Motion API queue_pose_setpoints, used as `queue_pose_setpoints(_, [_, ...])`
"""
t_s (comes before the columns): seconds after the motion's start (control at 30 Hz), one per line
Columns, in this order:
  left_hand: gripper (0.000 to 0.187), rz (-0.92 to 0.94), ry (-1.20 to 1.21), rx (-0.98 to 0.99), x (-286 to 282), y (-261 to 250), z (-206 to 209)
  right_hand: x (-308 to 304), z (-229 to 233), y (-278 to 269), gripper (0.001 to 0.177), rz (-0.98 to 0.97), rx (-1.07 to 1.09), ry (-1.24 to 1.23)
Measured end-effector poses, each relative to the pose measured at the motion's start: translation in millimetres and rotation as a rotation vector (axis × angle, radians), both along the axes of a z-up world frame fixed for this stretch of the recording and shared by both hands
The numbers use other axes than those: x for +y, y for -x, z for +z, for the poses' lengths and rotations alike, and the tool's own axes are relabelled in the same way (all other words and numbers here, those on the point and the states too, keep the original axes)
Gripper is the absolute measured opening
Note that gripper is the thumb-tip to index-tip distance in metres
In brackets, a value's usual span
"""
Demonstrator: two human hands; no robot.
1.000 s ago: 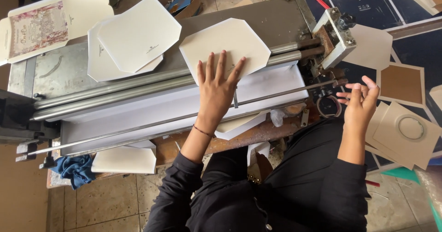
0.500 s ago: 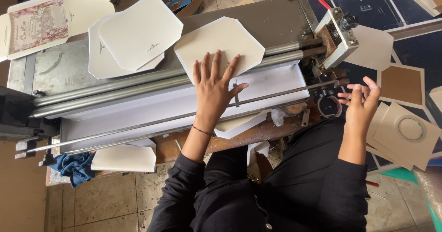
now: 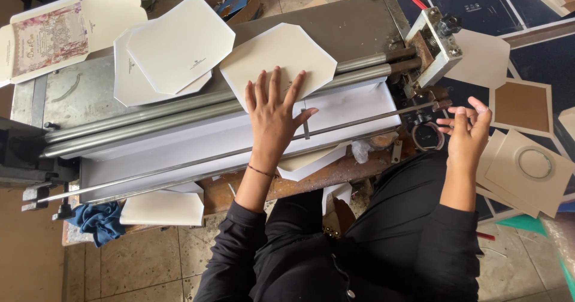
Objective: The person repeatedly places white paper sheets onto a folding machine, presses down to fold them, and stacks the folded pieces. The person handles the paper by hand and uses the machine to crease the sheets.
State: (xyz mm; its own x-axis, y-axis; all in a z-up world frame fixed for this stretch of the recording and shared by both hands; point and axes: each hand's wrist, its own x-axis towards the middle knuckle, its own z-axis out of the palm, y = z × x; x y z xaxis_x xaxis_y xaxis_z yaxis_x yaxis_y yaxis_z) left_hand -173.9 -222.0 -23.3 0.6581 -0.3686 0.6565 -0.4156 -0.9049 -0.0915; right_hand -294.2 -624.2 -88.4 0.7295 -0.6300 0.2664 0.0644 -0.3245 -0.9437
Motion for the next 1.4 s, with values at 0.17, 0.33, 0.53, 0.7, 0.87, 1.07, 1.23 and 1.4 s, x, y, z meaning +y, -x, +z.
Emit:
queue_pose_setpoints(0.17, [0.085,0.009,-0.011,0.019,1.2,1.3,1.6,-1.1,-2.8,0.2,0.034,0.013,-0.016,-0.006])
queue_pose_setpoints(0.33, [0.085,0.010,-0.003,0.014,1.7,1.8,2.0,-0.2,-0.4,0.4,0.033,0.014,-0.004,-0.001])
queue_pose_setpoints(0.53, [0.086,0.018,-0.008,0.031,2.9,3.1,1.7,-3.3,-5.0,0.3,0.036,0.034,-0.017,0.002])
queue_pose_setpoints(0.7, [0.087,0.021,-0.009,0.026,4.3,2.1,-0.1,-5.8,-9.2,-0.8,0.034,0.031,-0.023,-0.016])
queue_pose_setpoints(0.87, [0.085,0.023,-0.011,0.023,5.0,4.1,1.3,-1.5,-3.6,1.1,0.033,0.027,-0.001,-0.014])
queue_pose_setpoints(1.07, [0.087,0.032,-0.018,0.038,6.1,3.9,1.7,-4.5,-7.8,-0.3,0.033,0.023,0.002,-0.018])
queue_pose_setpoints(1.23, [0.087,0.034,-0.023,0.023,6.2,3.8,1.7,-1.8,-4.4,1.0,0.032,0.034,0.010,-0.016])
queue_pose_setpoints(1.4, [0.086,0.036,-0.022,0.030,5.9,4.1,1.9,-2.3,-5.4,0.7,0.031,0.029,0.013,-0.026])
